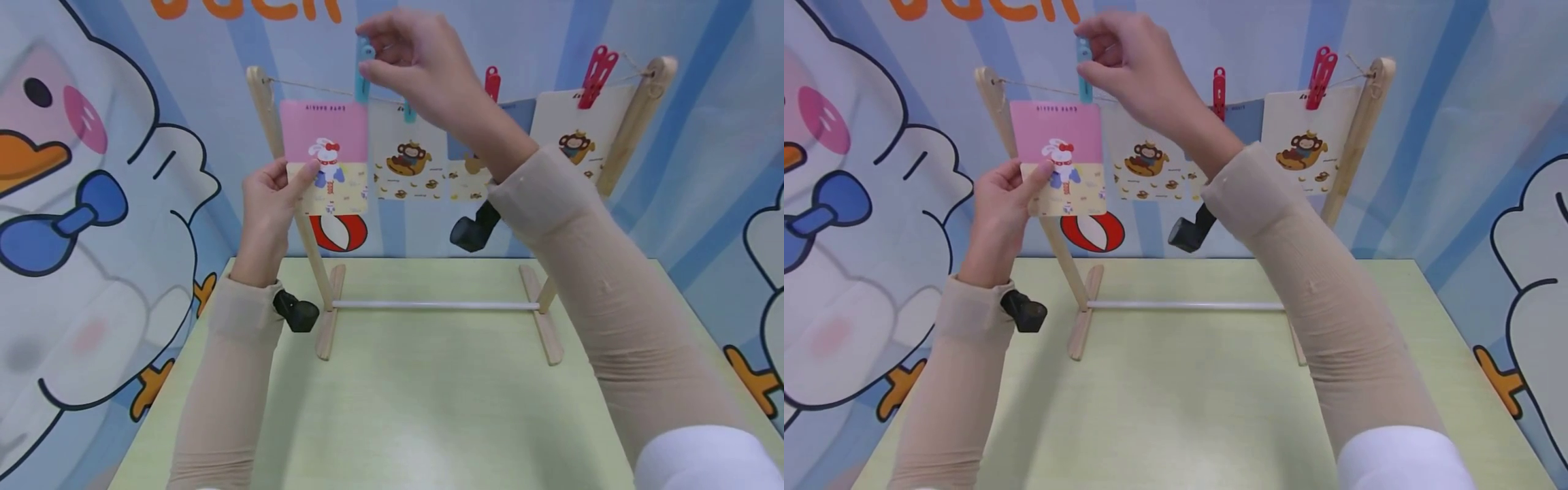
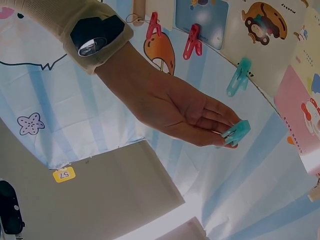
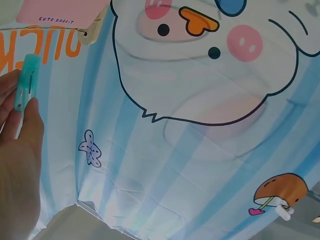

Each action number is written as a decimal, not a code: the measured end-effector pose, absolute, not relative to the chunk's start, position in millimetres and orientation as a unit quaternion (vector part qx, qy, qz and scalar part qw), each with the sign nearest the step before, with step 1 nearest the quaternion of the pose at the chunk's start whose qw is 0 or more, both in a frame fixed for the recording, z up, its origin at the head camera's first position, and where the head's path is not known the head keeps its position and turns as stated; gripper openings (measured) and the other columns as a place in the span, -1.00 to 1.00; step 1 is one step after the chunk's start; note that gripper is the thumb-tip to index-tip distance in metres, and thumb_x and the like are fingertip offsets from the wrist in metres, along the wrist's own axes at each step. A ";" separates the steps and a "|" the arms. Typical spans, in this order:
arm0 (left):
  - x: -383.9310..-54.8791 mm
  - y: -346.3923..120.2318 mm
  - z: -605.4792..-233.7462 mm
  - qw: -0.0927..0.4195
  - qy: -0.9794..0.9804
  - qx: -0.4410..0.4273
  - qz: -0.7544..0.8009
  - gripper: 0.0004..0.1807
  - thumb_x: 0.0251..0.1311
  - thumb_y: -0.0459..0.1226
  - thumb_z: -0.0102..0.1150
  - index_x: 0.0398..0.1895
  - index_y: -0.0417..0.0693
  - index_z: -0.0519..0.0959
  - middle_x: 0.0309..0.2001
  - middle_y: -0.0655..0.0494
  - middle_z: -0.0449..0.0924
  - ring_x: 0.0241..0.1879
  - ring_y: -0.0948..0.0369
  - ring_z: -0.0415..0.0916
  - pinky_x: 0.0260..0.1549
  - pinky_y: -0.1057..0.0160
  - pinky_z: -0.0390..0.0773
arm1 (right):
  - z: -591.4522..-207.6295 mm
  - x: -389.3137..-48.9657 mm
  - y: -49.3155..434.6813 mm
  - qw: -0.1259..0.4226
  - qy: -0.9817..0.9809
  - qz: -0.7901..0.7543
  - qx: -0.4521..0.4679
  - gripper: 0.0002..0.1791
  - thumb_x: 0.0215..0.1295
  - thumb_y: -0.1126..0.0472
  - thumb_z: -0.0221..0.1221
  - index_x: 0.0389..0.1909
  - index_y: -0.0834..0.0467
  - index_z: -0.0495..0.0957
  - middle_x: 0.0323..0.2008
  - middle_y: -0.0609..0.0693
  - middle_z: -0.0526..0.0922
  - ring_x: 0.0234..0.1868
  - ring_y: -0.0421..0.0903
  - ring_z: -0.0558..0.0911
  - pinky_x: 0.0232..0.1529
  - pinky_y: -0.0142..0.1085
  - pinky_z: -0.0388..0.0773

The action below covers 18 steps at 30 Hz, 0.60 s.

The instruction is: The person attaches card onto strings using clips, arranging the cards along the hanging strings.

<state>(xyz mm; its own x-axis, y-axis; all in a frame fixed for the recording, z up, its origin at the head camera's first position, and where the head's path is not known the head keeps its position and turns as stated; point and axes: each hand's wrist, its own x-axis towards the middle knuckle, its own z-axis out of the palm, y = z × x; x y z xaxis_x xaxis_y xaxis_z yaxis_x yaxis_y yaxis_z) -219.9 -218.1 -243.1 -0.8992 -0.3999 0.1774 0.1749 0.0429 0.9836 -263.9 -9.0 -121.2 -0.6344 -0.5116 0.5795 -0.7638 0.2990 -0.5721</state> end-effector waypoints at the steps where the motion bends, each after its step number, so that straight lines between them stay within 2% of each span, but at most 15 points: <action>1: -220.2 -217.7 -242.2 0.211 -0.690 0.082 -0.687 -0.39 -0.15 0.05 0.32 0.02 0.01 0.55 -0.13 0.03 0.61 -0.16 0.11 0.57 -0.08 0.24 0.50 | -119.9 -264.7 -10.4 0.145 -0.793 0.434 0.401 -0.55 0.28 0.20 0.11 0.18 0.18 0.37 0.00 -0.03 0.50 -0.07 -0.25 0.48 -0.02 -0.49 0.40; 11: -221.8 -215.4 -234.1 0.225 -0.677 0.078 -0.697 -0.42 -0.18 0.02 0.35 -0.04 -0.03 0.57 -0.19 0.01 0.63 -0.21 0.11 0.59 -0.14 0.28 0.53 | -116.3 -273.2 -20.5 0.114 -0.767 0.466 0.426 -0.59 0.30 0.24 0.08 0.15 0.25 0.35 -0.09 0.03 0.46 -0.11 -0.19 0.45 -0.01 -0.46 0.38; 15: -222.6 -215.5 -233.8 0.229 -0.675 0.078 -0.697 -0.43 -0.18 0.02 0.35 -0.05 -0.04 0.57 -0.19 0.01 0.63 -0.22 0.11 0.59 -0.15 0.28 0.53 | -112.5 -266.1 -23.9 0.092 -0.740 0.520 0.417 -0.62 0.29 0.30 0.07 0.11 0.30 0.35 -0.12 0.05 0.44 -0.08 -0.15 0.45 0.00 -0.45 0.38; 18: -224.4 -214.8 -233.5 0.230 -0.674 0.081 -0.697 -0.43 -0.19 0.02 0.36 -0.06 -0.04 0.58 -0.20 0.01 0.63 -0.22 0.11 0.59 -0.16 0.27 0.53 | -108.4 -262.4 -27.0 0.098 -0.733 0.533 0.410 -0.64 0.27 0.32 0.08 0.08 0.32 0.35 -0.12 0.06 0.45 -0.07 -0.14 0.44 0.00 -0.46 0.37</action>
<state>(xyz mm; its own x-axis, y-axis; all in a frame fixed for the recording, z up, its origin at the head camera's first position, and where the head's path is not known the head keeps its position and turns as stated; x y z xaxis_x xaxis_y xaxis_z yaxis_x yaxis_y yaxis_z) -224.4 -214.8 -233.5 -0.8809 -0.4299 0.1980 0.2124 0.0147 0.9771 -262.4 -27.0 -108.4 -0.6441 -0.4976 0.5809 -0.7062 0.0949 -0.7017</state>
